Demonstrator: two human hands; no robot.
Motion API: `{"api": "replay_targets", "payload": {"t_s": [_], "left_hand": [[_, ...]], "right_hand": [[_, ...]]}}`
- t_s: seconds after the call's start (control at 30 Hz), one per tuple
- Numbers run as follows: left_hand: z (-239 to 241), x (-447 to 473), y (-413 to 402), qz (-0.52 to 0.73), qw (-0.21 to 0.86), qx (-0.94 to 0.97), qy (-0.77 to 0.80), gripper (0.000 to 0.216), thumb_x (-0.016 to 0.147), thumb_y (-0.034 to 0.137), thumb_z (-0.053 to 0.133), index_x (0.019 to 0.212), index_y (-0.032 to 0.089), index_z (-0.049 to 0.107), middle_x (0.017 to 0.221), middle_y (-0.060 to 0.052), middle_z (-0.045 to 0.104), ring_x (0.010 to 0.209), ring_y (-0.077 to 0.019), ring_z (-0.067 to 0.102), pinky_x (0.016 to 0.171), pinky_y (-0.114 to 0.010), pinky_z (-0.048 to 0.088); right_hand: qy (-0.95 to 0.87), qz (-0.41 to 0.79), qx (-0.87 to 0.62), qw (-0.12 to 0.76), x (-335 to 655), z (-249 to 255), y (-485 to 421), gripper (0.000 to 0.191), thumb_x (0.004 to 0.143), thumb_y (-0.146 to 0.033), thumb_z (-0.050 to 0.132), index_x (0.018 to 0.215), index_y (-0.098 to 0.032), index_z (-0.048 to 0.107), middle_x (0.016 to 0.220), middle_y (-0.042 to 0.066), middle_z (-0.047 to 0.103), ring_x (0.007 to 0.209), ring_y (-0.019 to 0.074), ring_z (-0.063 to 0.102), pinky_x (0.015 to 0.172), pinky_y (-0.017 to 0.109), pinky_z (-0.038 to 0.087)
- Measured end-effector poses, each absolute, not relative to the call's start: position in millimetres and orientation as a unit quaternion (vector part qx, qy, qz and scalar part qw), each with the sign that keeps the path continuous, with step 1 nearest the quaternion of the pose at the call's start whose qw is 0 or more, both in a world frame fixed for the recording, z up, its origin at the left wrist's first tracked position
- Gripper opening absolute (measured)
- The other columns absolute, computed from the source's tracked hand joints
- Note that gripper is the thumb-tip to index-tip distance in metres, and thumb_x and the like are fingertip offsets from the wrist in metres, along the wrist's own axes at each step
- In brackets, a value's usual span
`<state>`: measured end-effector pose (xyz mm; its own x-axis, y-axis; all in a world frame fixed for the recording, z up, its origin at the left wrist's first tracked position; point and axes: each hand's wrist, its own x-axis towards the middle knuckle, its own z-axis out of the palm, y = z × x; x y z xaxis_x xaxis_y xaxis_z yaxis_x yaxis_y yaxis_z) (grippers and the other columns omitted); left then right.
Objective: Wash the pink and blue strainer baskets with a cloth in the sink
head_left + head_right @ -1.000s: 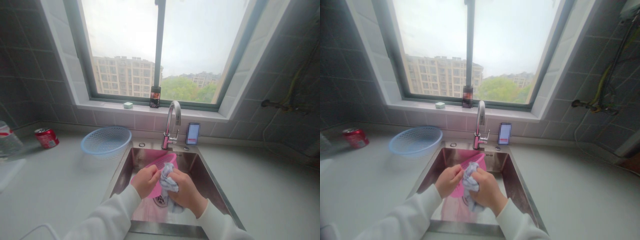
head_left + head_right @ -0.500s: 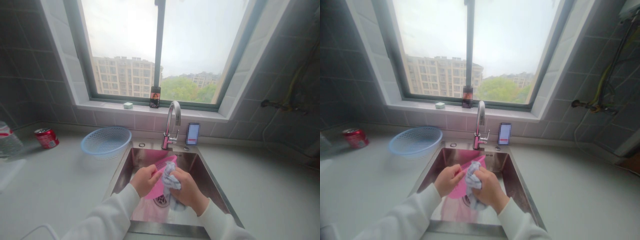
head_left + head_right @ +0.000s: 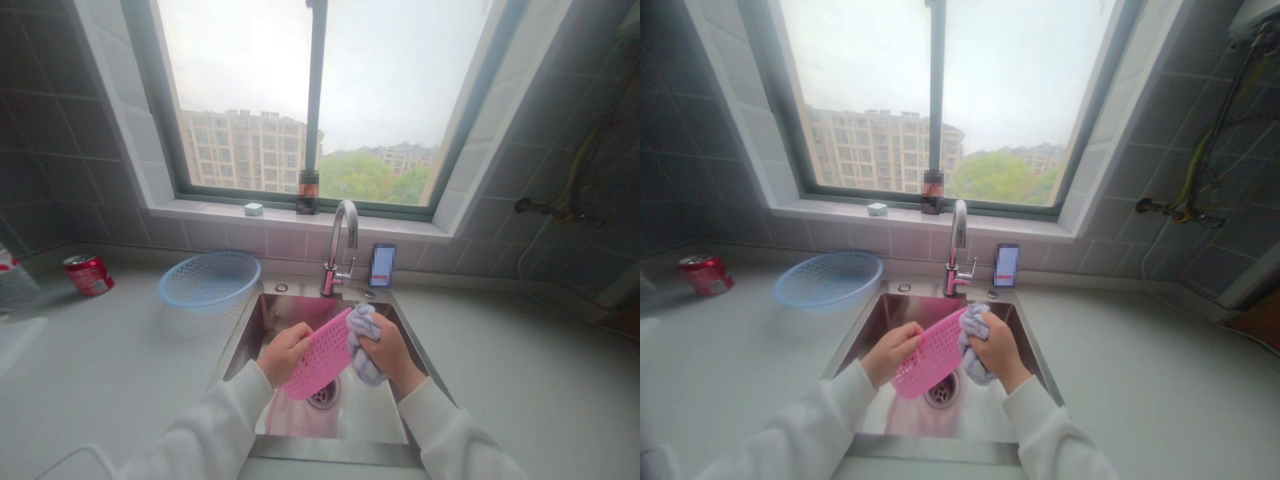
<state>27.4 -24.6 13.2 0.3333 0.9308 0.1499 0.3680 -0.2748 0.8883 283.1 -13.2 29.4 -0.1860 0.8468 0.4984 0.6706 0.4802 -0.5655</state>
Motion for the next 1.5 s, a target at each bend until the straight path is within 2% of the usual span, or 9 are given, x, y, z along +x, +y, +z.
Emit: {"api": "replay_targets", "payload": {"t_s": [0.13,0.23,0.43,0.7,1.0,1.1,1.2,1.37,1.5], "left_hand": [[16.5,34.8,-28.7,0.315,0.318,0.75,0.486,0.031,0.095,0.04,0.033,0.071,0.023,0.043,0.066,0.002,0.05,0.066,-0.0181,0.049,0.064,-0.031,0.033],[16.9,38.3,-31.5,0.314,0.291,0.776,0.464,0.039,0.098,0.047,0.023,0.072,0.024,0.039,0.069,0.0,0.052,0.068,-0.0196,0.05,0.066,-0.033,0.032],[15.5,35.1,-33.5,0.32,0.311,0.772,0.453,0.05,0.1,0.061,0.016,0.074,0.025,0.039,0.062,0.002,0.053,0.061,-0.0191,0.052,0.063,-0.032,0.032],[14.0,38.6,-37.1,0.36,0.315,0.756,0.446,0.068,0.092,0.08,0.008,0.072,0.024,0.04,0.063,0.001,0.054,0.061,-0.0194,0.052,0.061,-0.032,0.032],[21.1,35.9,-38.7,0.319,0.348,0.745,0.472,0.036,0.094,0.052,0.043,0.077,0.022,0.053,0.06,0.002,0.058,0.057,-0.0179,0.06,0.055,-0.026,0.036],[23.1,34.2,-37.0,0.316,0.36,0.756,0.446,0.038,0.097,0.045,0.04,0.095,0.018,0.067,0.073,-0.002,0.069,0.065,-0.0192,0.064,0.06,-0.027,0.041],[26.0,32.8,-33.7,0.318,0.347,0.771,0.428,0.038,0.097,0.038,0.039,0.105,0.017,0.07,0.093,-0.007,0.075,0.084,-0.0219,0.067,0.072,-0.029,0.045],[25.7,35.4,-31.7,0.288,0.317,0.762,0.486,0.026,0.093,0.028,0.04,0.087,0.018,0.064,0.079,-0.004,0.069,0.075,-0.0207,0.062,0.066,-0.028,0.039],[20.7,38.5,-32.1,0.275,0.278,0.766,0.511,0.028,0.095,0.028,0.037,0.072,0.021,0.052,0.066,0.0,0.058,0.066,-0.018,0.054,0.062,-0.029,0.03]], "right_hand": [[-0.836,0.126,-0.415,0.337,247.4,31.6,-45.9,0.01,0.071,-0.014,0.056,0.07,-0.023,0.053,0.076,0.001,0.059,0.069,0.0175,0.056,0.062,0.028,0.04],[-0.873,0.138,-0.368,0.29,233.7,30.3,-57.9,0.01,0.066,-0.016,0.06,0.072,-0.023,0.055,0.08,0.001,0.061,0.069,0.0173,0.056,0.06,0.027,0.039],[-0.796,0.099,-0.482,0.352,266.7,33.6,-24.2,0.007,0.074,-0.018,0.052,0.069,-0.023,0.051,0.074,0.002,0.059,0.07,0.0191,0.057,0.067,0.03,0.042],[-0.841,0.095,-0.445,0.292,239.4,33.2,-50.5,0.01,0.071,-0.016,0.058,0.07,-0.023,0.051,0.078,0.001,0.059,0.068,0.0168,0.056,0.061,0.026,0.04],[-0.764,0.056,-0.532,0.362,288.2,34.5,-12.3,0.008,0.076,-0.017,0.053,0.074,-0.024,0.057,0.079,0.004,0.065,0.075,0.022,0.062,0.071,0.035,0.047],[-0.766,0.054,-0.528,0.363,293.0,33.1,-10.2,0.007,0.076,-0.018,0.054,0.074,-0.024,0.057,0.079,0.003,0.064,0.073,0.0218,0.061,0.07,0.035,0.046],[-0.763,0.053,-0.526,0.372,294.0,31.9,-7.9,0.008,0.075,-0.017,0.055,0.073,-0.024,0.057,0.078,0.002,0.064,0.072,0.0203,0.06,0.069,0.034,0.045],[-0.77,0.072,-0.517,0.367,276.3,31.2,-18.8,0.007,0.074,-0.017,0.055,0.072,-0.024,0.054,0.076,0.002,0.06,0.07,0.0193,0.057,0.068,0.032,0.044],[-0.846,0.119,-0.416,0.313,242.8,30.0,-47.7,0.01,0.07,-0.014,0.055,0.07,-0.024,0.052,0.078,0.001,0.059,0.069,0.0171,0.055,0.063,0.028,0.04]]}}
